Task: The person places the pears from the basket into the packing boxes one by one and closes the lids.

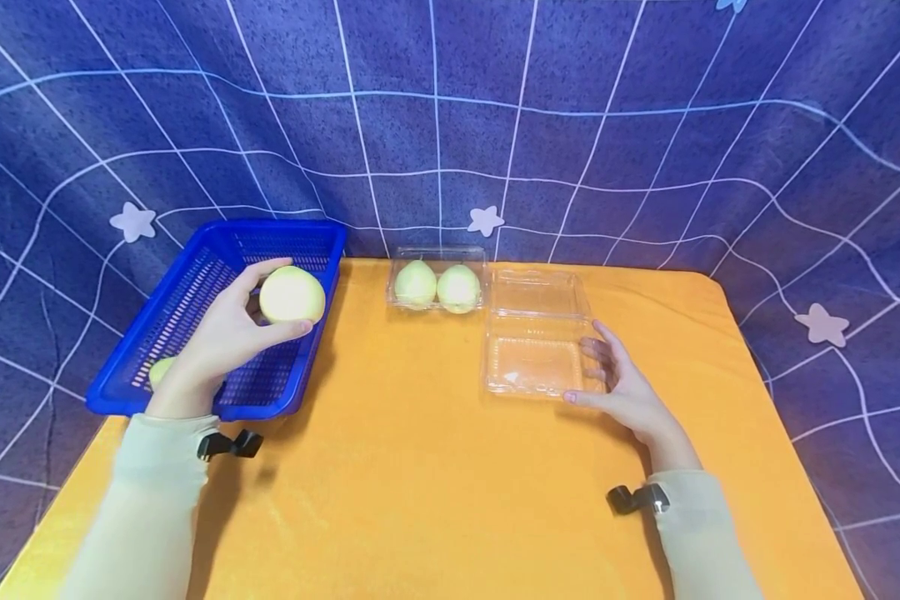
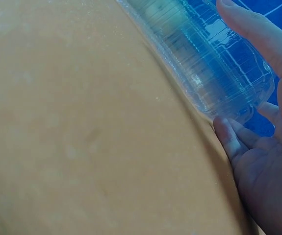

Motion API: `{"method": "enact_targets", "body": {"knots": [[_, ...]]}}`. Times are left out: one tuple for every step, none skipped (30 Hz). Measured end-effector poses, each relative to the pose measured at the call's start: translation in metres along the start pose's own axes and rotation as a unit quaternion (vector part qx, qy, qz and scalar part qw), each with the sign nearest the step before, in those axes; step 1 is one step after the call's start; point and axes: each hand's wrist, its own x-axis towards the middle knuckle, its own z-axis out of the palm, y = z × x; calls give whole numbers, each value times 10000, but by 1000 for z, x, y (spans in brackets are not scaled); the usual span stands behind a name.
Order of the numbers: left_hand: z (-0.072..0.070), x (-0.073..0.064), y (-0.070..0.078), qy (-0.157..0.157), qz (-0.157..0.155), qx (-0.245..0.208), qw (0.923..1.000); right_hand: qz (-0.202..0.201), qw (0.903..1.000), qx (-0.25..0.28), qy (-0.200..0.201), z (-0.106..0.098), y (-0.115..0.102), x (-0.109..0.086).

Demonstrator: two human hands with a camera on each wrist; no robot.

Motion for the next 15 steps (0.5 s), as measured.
{"method": "enact_targets", "body": {"knots": [[2, 1, 1, -8, 4, -27, 10000, -2, 10000, 1, 0, 0, 0, 0], [3, 2, 2, -18, -4, -53, 10000, 0, 10000, -3, -2, 0, 0, 0], [5, 3, 3, -30, -17, -99, 9999, -2, 10000, -6, -5, 0, 0, 0], [7, 4, 3, -41, -35, -142, 9999, 1, 10000, -10, -9, 0, 0, 0], [9, 5, 3, -49, -42, -193, 9998, -1, 10000, -15, -14, 0, -1, 0], [11, 6, 4, -62, -44, -258, 9996, 4, 10000, -19, -17, 0, -1, 0], [13, 7, 4, -63, -34, -296, 9995, 9, 10000, -22, -18, 0, -1, 0], [15, 8, 5, -62, -26, -325, 9995, 16, 10000, -25, -17, 1, -1, 0], [18, 9, 5, -58, -8, -340, 9994, 21, 10000, -27, -13, 1, -2, -1], [20, 10, 5, -59, 17, -331, 9994, 23, 10000, -31, -8, 1, -2, -1], [23, 11, 6, -57, 60, -289, 9995, 22, 10000, -31, -4, 1, -2, -1], [25, 13, 6, -59, 100, -249, 9996, 22, 10000, -31, 2, 1, -2, -1], [28, 14, 6, -55, 129, -208, 9997, 18, 10000, -30, 3, 1, -2, 0], [30, 14, 7, -47, 154, -163, 9997, 14, 10000, -31, 5, 1, -2, 0], [32, 15, 8, -48, 176, -119, 9998, 8, 10000, -28, 4, 1, -2, 0]]}}
